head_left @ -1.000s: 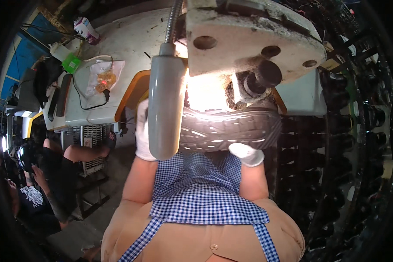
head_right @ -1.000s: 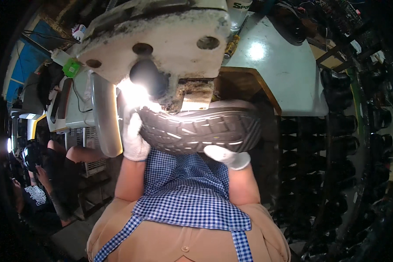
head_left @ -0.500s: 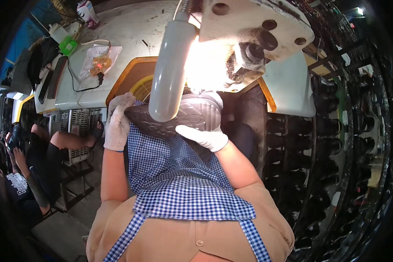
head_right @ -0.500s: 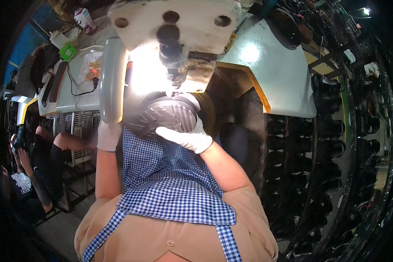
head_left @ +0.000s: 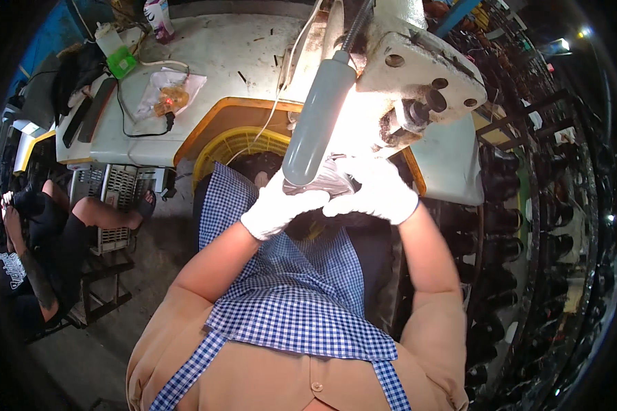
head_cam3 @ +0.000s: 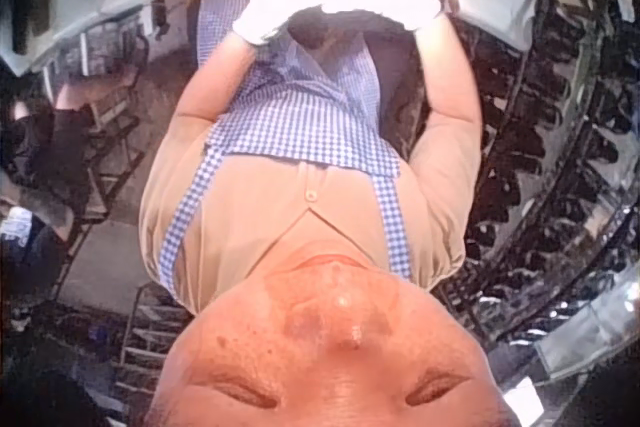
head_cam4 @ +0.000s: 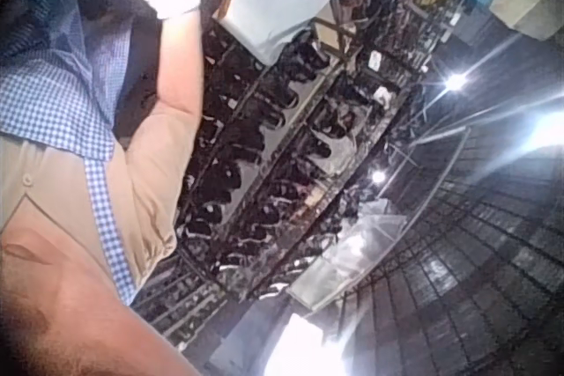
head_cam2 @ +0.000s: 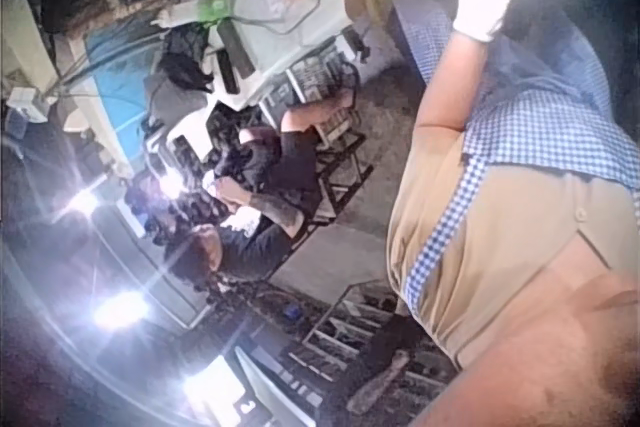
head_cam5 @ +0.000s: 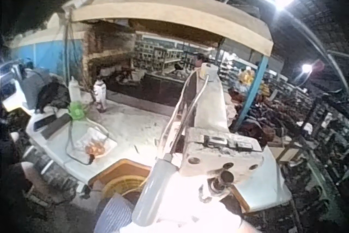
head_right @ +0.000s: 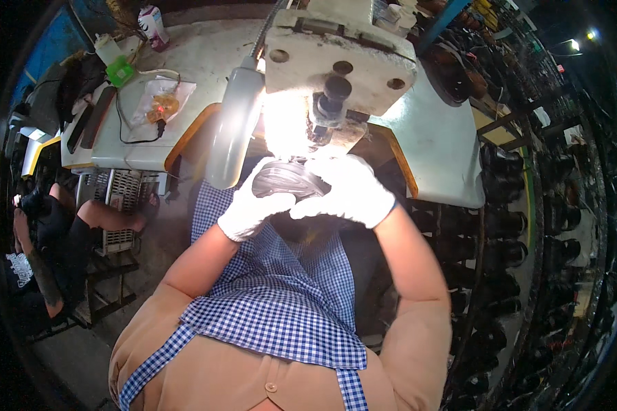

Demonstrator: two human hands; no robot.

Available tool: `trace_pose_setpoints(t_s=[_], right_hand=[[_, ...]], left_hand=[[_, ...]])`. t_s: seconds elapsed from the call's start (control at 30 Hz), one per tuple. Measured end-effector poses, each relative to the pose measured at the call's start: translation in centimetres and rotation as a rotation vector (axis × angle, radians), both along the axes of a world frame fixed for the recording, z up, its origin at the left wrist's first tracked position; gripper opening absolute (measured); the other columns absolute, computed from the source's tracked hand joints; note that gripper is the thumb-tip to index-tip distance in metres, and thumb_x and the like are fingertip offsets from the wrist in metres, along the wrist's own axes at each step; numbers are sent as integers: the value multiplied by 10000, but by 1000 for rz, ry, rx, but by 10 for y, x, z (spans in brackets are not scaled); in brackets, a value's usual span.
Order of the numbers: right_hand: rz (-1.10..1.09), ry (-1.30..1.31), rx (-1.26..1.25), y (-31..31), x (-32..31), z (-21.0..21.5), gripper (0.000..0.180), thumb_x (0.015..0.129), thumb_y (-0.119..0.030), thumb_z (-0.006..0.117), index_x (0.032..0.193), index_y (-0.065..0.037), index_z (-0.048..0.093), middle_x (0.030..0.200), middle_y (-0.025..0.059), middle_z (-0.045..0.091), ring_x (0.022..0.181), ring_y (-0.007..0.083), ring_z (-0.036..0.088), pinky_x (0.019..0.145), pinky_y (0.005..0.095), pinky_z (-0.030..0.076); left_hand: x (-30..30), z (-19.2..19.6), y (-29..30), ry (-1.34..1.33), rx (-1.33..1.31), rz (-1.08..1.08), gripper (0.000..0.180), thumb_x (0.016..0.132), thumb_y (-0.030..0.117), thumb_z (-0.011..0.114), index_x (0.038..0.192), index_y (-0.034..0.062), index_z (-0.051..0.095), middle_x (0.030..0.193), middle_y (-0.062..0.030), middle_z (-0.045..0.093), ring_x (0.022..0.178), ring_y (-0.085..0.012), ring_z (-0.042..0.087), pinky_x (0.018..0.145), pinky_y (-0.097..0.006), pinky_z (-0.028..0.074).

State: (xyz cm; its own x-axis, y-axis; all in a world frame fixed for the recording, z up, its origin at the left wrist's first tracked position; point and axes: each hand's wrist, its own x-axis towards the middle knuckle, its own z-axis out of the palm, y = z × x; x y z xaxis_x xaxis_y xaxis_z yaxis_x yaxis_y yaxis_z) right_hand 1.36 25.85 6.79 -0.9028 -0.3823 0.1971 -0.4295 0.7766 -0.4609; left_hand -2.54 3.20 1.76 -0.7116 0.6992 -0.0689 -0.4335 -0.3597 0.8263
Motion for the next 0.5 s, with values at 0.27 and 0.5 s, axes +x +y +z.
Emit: trace_pose_setpoints(t_s=[0.27,0.5], right_hand=[[-646,-156,-1452,-1,122,-115,702,858,-230,709,1446,49,444,1361,147,586,1215,246,594,1058,381,464],[-778,137,-1537,8,145,-53,533,780,-178,734,1242,38,576,1157,151,675,1014,264,676,931,408,551]], left_hand=[[32,-32,22,-365,323,197,651,836,-43,749,1409,85,469,1203,-20,577,1100,-132,580,957,-267,500],[40,-41,4,-664,407,52,620,947,284,685,1454,39,426,1477,-166,490,1358,-348,480,1148,-537,398]])
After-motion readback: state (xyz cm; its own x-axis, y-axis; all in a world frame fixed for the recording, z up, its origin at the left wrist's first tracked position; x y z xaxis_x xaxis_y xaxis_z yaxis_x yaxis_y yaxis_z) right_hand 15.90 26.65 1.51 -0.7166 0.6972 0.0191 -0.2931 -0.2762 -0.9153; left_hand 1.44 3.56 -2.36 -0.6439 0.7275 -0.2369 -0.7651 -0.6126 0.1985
